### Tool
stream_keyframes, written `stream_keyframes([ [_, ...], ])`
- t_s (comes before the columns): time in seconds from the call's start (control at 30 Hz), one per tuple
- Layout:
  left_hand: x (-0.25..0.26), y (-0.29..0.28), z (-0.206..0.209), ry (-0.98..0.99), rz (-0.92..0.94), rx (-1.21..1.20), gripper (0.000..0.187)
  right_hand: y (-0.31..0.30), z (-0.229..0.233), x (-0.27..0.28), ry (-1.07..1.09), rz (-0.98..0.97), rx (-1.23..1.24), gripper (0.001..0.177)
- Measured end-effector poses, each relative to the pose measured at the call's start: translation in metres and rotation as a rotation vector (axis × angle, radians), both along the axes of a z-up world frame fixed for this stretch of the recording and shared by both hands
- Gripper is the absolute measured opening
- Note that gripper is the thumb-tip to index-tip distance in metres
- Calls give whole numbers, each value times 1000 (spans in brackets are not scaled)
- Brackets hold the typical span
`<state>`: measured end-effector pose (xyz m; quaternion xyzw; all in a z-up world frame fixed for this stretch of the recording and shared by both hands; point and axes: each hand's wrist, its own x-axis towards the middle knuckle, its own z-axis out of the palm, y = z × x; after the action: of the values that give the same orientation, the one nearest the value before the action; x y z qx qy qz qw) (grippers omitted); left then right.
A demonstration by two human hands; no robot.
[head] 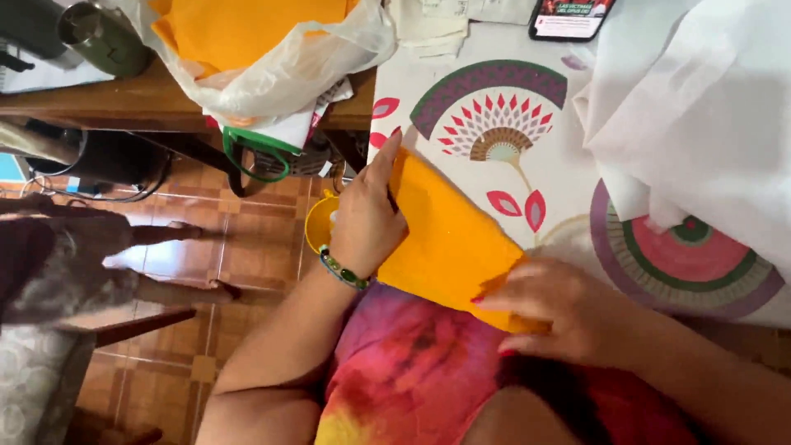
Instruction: The person is organizing and aligning orange fabric pieces on a workspace, referring to a paper pattern and occasionally moving other items like a small box.
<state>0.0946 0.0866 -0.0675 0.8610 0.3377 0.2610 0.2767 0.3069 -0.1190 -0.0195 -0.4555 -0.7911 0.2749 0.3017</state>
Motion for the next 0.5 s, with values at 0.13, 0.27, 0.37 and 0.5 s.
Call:
stream_keyframes([
  [0.13,1,-4,1,-21,-17,19,82,25,-2,11,-123,-334,152,7],
  [0.27,8,-10,16,-6,81,-87,72,50,-3,5,-275,-615,-322,41],
  [0.37,6,-10,14,-4,77,-70,73,64,-3,1,-228,-664,-363,30],
  [0.5,7,-8,17,-36,59,-66,74,65,-12,0,-21,-726,-387,13],
])
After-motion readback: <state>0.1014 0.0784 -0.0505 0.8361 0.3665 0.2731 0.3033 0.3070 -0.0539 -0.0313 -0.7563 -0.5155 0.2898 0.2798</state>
